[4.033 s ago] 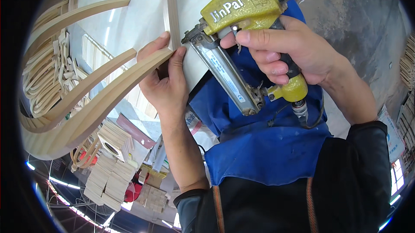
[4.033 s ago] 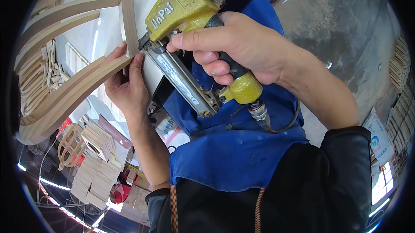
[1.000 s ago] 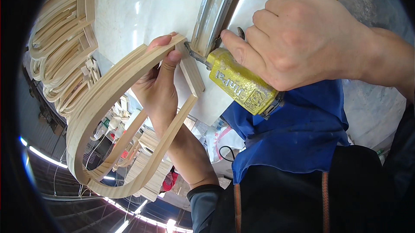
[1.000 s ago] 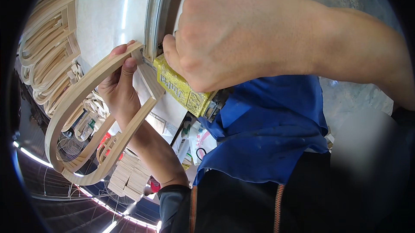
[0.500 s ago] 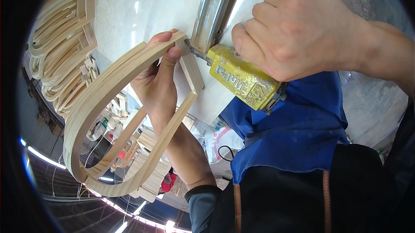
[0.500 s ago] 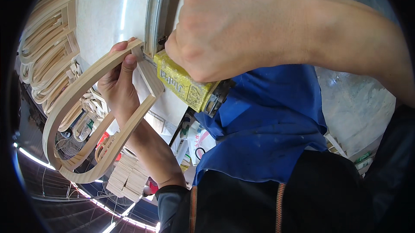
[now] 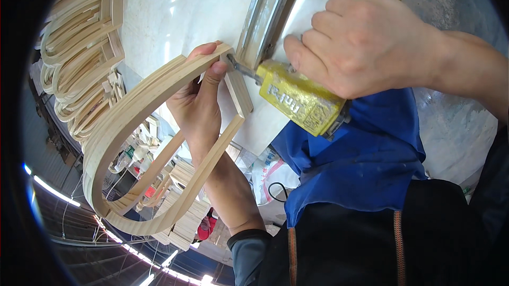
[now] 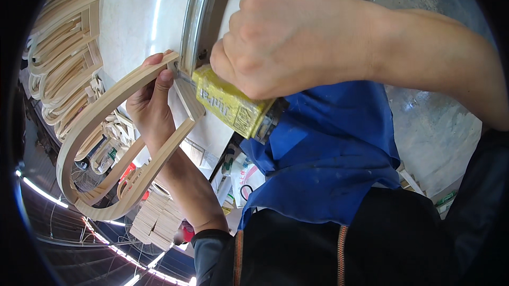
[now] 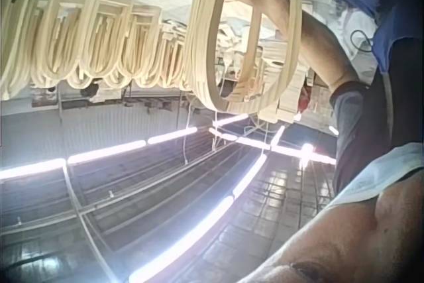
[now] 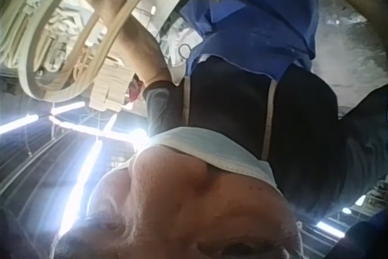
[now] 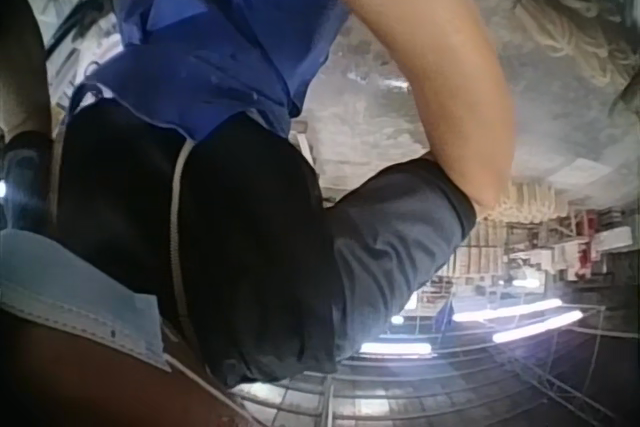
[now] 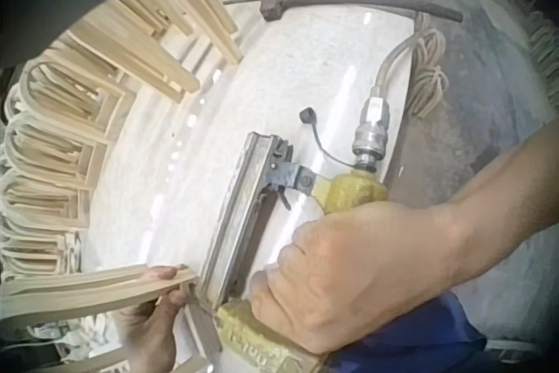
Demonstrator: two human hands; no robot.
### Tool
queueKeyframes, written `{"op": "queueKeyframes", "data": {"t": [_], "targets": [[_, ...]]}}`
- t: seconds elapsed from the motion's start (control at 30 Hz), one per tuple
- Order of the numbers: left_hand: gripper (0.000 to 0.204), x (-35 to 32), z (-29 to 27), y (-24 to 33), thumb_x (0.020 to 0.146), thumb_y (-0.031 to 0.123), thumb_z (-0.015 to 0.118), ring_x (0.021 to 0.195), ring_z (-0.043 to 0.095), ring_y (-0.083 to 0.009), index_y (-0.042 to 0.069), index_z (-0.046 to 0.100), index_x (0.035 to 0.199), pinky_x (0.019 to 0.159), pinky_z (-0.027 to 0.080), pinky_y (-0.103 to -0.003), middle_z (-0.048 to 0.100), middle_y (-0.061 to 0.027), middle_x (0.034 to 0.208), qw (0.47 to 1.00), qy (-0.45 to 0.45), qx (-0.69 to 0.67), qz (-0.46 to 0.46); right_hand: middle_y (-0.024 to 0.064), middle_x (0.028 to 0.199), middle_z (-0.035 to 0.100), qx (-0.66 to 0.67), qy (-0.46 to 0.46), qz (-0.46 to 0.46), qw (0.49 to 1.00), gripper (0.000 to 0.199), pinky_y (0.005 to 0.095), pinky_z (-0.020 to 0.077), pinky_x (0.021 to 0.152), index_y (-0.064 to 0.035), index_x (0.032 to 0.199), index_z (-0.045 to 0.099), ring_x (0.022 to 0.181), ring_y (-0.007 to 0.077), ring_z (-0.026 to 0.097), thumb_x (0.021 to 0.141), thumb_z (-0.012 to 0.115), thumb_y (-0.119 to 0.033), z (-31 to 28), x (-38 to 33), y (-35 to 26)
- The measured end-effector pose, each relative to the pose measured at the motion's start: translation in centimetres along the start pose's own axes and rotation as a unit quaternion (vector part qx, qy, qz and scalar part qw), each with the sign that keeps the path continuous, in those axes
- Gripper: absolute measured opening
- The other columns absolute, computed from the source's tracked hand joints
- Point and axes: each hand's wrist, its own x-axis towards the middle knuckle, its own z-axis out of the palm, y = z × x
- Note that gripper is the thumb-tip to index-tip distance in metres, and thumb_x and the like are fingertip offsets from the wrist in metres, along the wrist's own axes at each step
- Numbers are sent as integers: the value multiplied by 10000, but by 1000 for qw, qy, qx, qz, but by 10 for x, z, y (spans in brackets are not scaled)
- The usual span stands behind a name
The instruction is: Assembling wooden chair frames by applying glue and using a pneumatic nail gun to join pieces.
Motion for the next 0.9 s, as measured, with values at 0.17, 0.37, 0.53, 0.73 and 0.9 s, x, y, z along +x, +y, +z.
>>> {"op": "queueKeyframes", "data": {"t": [0.17,0.37,0.53,0.73,0.9], "targets": [[320,-3,-2,0,974,9,834,1142,790,-252,29,806,1292,1043,635,-362,827,-140,1257,1000,-6,-13,-12,135,803,737,-9,-1,0,1000,70,329,612,579,3,938,633,578,257,689,986,658,-40,-3,-14,12],[368,-23,-11,10,1080,20,705,1225,771,-300,-42,697,1442,1120,611,-396,750,-226,1404,996,-11,-73,-57,151,870,732,76,159,6,984,59,358,638,740,-7,933,641,780,258,737,983,639,-37,6,-21,35],[379,-95,-31,22,1128,6,601,1289,741,-314,-105,634,1489,1148,597,-411,704,-281,1458,996,50,-56,-52,118,829,688,-51,222,20,973,43,380,602,746,-19,897,627,763,272,684,931,652,-24,-2,-6,6],[422,-180,-42,33,949,73,869,1032,711,-254,10,782,1357,922,586,-354,778,-130,1222,940,77,331,-24,102,965,783,197,224,70,952,63,320,636,712,-51,1043,766,676,238,728,982,764,-69,-11,49,-46],[415,-204,-48,-3,885,119,921,1039,692,-251,61,817,1283,922,563,-361,773,-90,1170,879,79,469,-14,170,866,687,313,279,63,906,72,433,614,780,51,976,662,813,360,697,922,666,4,23,98,-57]]}}
